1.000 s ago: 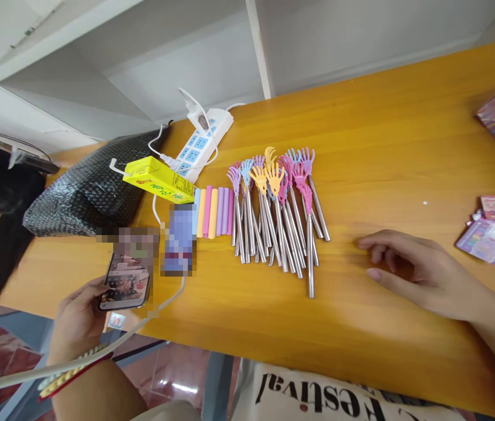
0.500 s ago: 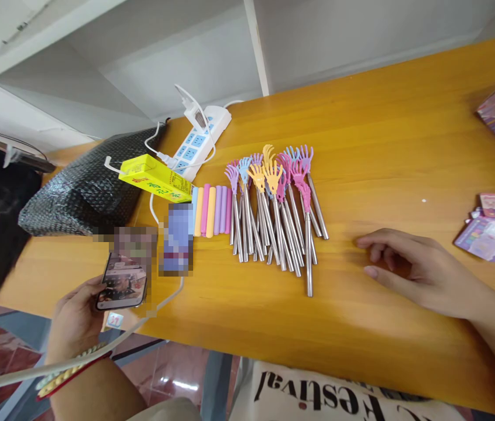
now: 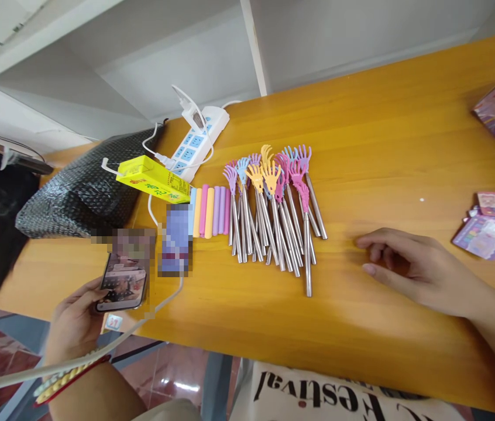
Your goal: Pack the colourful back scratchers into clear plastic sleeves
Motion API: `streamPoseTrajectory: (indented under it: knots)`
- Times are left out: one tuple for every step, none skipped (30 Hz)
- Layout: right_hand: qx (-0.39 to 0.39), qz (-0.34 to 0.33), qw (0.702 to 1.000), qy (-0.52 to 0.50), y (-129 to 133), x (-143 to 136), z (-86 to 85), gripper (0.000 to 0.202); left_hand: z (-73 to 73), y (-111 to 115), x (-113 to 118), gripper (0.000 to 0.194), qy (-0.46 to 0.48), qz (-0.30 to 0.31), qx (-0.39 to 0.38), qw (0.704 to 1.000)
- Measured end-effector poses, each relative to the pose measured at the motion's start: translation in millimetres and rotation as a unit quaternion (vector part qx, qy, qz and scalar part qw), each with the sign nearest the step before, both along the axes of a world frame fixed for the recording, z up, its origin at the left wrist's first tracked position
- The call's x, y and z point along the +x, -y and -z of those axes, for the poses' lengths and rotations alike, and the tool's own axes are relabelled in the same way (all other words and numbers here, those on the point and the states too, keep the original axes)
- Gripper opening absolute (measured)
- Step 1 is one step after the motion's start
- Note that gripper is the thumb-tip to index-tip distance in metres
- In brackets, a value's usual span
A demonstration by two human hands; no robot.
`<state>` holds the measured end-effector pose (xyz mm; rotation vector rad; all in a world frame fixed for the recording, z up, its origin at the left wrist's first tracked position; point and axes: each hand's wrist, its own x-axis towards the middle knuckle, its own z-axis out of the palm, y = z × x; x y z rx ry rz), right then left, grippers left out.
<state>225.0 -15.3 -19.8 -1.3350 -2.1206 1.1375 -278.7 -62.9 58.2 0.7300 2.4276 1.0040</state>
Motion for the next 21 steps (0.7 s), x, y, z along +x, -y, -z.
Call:
streamPoseTrajectory:
  knots:
    - [0.000, 0.000, 1.000, -0.001, 0.0, -0.2, -0.2, 0.034, -3.4, -1.2, 5.9, 0.013, 0.018, -0.005, 0.003, 1.000]
    - [0.001, 0.001, 1.000, -0.003, 0.0, -0.5, -0.2, 0.034, -6.2, -2.2, 11.0, 0.013, 0.034, -0.008, 0.000, 0.999]
    - [0.002, 0.001, 1.000, -0.004, 0.0, -0.7, -0.1, 0.034, -7.8, -3.0, 14.6, 0.013, 0.048, -0.010, -0.005, 0.999]
    - [0.004, 0.002, 1.000, -0.005, 0.0, -0.8, 0.2, 0.034, -8.0, -3.3, 16.4, 0.014, 0.056, -0.009, -0.010, 0.998]
    - [0.005, 0.003, 1.000, -0.004, 0.1, -0.9, 0.4, 0.034, -6.8, -3.4, 16.4, 0.016, 0.062, -0.007, -0.013, 0.998]
    - [0.006, 0.004, 1.000, -0.004, 0.1, -1.0, 0.7, 0.035, -4.4, -3.1, 14.8, 0.020, 0.065, -0.007, -0.013, 0.998]
    - [0.007, 0.004, 1.000, -0.004, 0.2, -1.0, 0.8, 0.035, -1.3, -2.7, 12.1, 0.024, 0.067, -0.007, -0.013, 0.998]
    - [0.007, 0.004, 1.000, -0.005, 0.2, -1.1, 0.9, 0.035, 2.0, -2.4, 9.0, 0.029, 0.064, -0.007, -0.019, 0.998]
    - [0.008, 0.004, 1.000, -0.007, 0.3, -1.2, 0.9, 0.035, 4.7, -2.4, 6.2, 0.035, 0.054, -0.009, -0.033, 0.998]
    - [0.008, 0.005, 1.000, -0.008, 0.3, -1.3, 0.8, 0.035, 6.6, -2.9, 4.3, 0.039, 0.036, -0.010, -0.053, 0.998]
    - [0.007, 0.007, 1.000, -0.009, 0.3, -1.4, 0.6, 0.034, 7.2, -4.0, 3.8, 0.042, 0.014, -0.011, -0.077, 0.997]
    - [0.006, 0.009, 1.000, -0.010, 0.3, -1.5, 0.3, 0.034, 6.6, -5.7, 4.6, 0.042, -0.011, -0.011, -0.102, 0.995]
    - [0.003, 0.011, 1.000, -0.011, 0.3, -1.7, 0.1, 0.034, 5.1, -7.9, 6.7, 0.041, -0.034, -0.011, -0.126, 0.991]
    - [0.000, 0.014, 1.000, -0.012, 0.3, -1.9, 0.0, 0.034, 2.9, -10.5, 9.6, 0.039, -0.054, -0.010, -0.146, 0.988]
    - [-0.003, 0.016, 1.000, -0.013, 0.2, -2.0, -0.1, 0.034, 0.7, -13.1, 12.7, 0.035, -0.068, -0.008, -0.162, 0.984]
    - [-0.005, 0.017, 1.000, -0.014, 0.1, -2.1, -0.2, 0.033, -1.4, -15.5, 15.7, 0.032, -0.077, -0.006, -0.175, 0.982]
    - [-0.007, 0.018, 1.000, -0.015, 0.0, -2.2, -0.2, 0.033, -2.9, -17.6, 18.2, 0.029, -0.082, -0.004, -0.184, 0.979]
    - [-0.008, 0.018, 1.000, -0.015, -0.1, -2.2, -0.3, 0.033, -3.8, -19.2, 19.9, 0.027, -0.086, -0.003, -0.192, 0.978]
    - [-0.008, 0.017, 1.000, -0.015, -0.1, -2.2, -0.3, 0.032, -4.1, -20.3, 20.8, 0.025, -0.091, -0.003, -0.198, 0.976]
    - [-0.008, 0.016, 1.000, -0.014, -0.2, -2.1, -0.4, 0.032, -3.9, -21.0, 21.1, 0.024, -0.095, -0.002, -0.206, 0.974]
    - [-0.007, 0.015, 1.000, -0.013, -0.2, -2.0, -0.6, 0.032, -3.4, -21.2, 20.8, 0.024, -0.101, -0.001, -0.213, 0.972]
